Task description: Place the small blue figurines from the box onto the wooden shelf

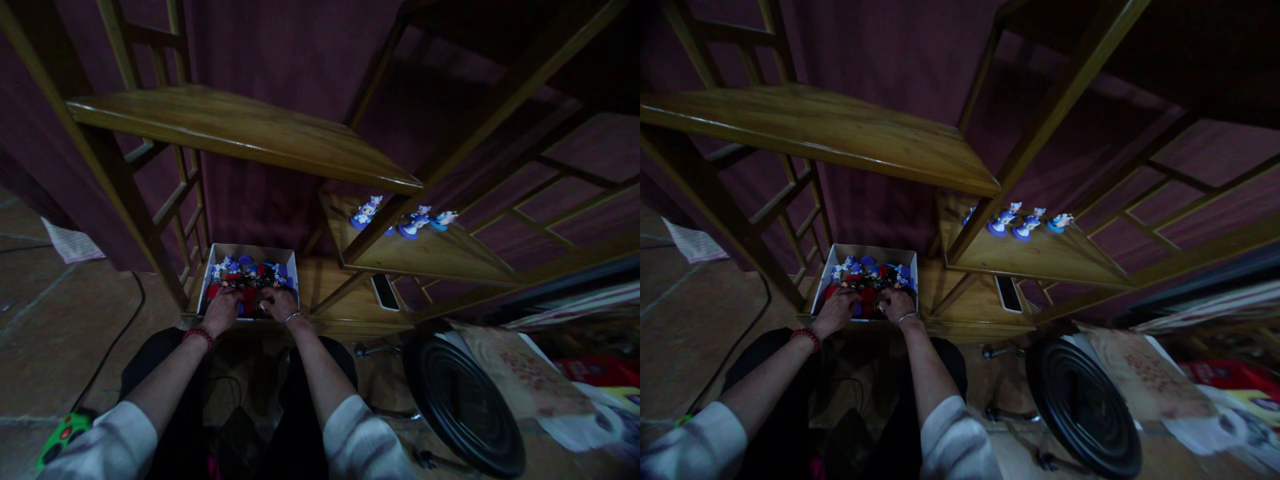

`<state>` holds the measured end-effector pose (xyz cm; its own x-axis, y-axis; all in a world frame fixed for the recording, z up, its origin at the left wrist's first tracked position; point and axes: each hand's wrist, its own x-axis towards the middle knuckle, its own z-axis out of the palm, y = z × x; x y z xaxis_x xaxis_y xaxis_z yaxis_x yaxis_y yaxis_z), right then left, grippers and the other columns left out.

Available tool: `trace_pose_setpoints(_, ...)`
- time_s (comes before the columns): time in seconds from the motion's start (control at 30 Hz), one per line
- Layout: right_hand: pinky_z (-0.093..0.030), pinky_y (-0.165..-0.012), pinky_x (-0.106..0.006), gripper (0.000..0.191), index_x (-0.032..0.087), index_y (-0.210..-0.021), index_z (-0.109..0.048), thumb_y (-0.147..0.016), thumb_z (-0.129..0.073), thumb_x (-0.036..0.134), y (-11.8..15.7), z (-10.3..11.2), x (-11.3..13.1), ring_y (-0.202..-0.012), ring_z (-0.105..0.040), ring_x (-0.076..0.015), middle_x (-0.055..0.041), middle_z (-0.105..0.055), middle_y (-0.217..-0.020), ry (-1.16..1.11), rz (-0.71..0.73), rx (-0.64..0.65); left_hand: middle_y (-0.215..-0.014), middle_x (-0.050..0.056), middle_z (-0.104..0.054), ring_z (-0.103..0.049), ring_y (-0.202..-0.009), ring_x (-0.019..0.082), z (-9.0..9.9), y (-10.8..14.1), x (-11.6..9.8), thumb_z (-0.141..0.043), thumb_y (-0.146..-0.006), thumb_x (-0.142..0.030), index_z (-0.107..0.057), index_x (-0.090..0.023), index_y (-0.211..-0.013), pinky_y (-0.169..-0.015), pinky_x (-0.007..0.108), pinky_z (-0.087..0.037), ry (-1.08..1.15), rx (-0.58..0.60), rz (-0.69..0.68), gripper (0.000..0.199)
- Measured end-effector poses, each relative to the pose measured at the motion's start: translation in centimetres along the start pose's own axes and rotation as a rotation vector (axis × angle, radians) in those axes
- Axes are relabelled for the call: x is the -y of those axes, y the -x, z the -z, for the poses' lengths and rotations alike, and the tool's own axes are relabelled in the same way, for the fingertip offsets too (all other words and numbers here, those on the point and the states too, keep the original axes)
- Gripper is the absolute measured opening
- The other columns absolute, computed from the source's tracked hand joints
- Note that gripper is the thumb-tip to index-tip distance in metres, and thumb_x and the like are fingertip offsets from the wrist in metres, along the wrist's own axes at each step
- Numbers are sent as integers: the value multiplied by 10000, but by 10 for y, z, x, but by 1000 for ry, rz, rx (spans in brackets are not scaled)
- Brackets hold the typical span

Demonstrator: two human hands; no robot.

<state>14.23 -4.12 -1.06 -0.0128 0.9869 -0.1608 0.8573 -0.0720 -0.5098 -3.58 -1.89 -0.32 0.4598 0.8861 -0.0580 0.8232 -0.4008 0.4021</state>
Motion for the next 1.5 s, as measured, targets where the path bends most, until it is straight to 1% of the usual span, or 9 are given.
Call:
trace_pose_setpoints(0.13,-451,-807,-239,289,234,-1006,-607,-719,-570,225,-6,4,1,-892,-604,-145,-10,-658,-974,18,-18,15,-1006,72,-590,-482,-1028,192,-1,-3,-3,-440,-715,-83,-642,-179,-907,-938,311,-344,12,-2,-40,295)
trace_pose_setpoints(0.33,-460,-796,-205,254,190,-968,-618,-730,-541,146,-13,8,1,-852,-611,-117,-23,-668,-930,-71,-85,-69,-981,65,-574,-522,-935,162,-12,-10,-6,-432,-716,-68,-622,-189,-939,-861,283,-387,99,30,-52,317)
trace_pose_setpoints(0.47,-492,-643,-174,266,168,-965,-614,-746,-486,86,-15,9,0,-673,-626,-89,-20,-673,-853,-214,-173,-71,-944,52,-594,-525,-935,159,-14,-14,-8,-445,-716,-76,-626,-187,-924,-878,282,-375,148,42,-107,298)
trace_pose_setpoints(0.57,-485,-567,-157,275,166,-962,-611,-747,-473,65,-16,12,-2,-633,-623,-81,-7,-665,-815,-285,-204,-55,-949,49,-607,-539,-920,155,-12,-16,-12,-434,-728,-88,-626,-188,-944,-866,271,-383,148,58,-130,305)
trace_pose_setpoints(0.67,-488,-656,-183,267,182,-952,-621,-738,-492,89,-18,18,-8,-720,-625,-103,-7,-662,-817,-179,-187,-96,-965,49,-616,-554,-911,154,-10,-17,-16,-417,-744,-103,-621,-191,-963,-841,268,-398,126,93,-96,312)
trace_pose_setpoints(0.83,-440,-814,-220,285,219,-992,-614,-752,-482,140,-20,27,-16,-899,-586,-142,-17,-640,-954,4,-199,-195,-980,41,-629,-553,-942,159,-8,-19,-18,-429,-752,-130,-614,-197,-977,-835,262,-400,119,123,-70,299)
trace_pose_setpoints(0.97,-416,-839,-227,315,245,-1034,-588,-754,-489,142,-23,25,-17,-935,-572,-158,-14,-632,-967,37,-200,-170,-1005,47,-622,-548,-969,170,-9,-19,-19,-447,-759,-162,-602,-201,-989,-838,268,-397,105,127,-78,280)
trace_pose_setpoints(1.23,-402,-866,-270,404,155,-1164,-478,-764,-450,111,-29,22,-9,-976,-555,-195,-117,-563,-1087,111,-205,-123,-1057,60,-571,-561,-935,170,-16,-19,-26,-472,-768,-228,-584,-199,-951,-767,254,-411,21,143,-46,216)
trace_pose_setpoints(1.5,-391,-886,-280,380,115,-1150,-466,-771,-436,119,-37,18,-11,-1040,-516,-204,-141,-561,-1107,135,-225,-69,-1032,81,-568,-588,-850,182,-16,-19,-33,-405,-806,-237,-568,-181,-960,-681,267,-419,-49,126,-27,231)
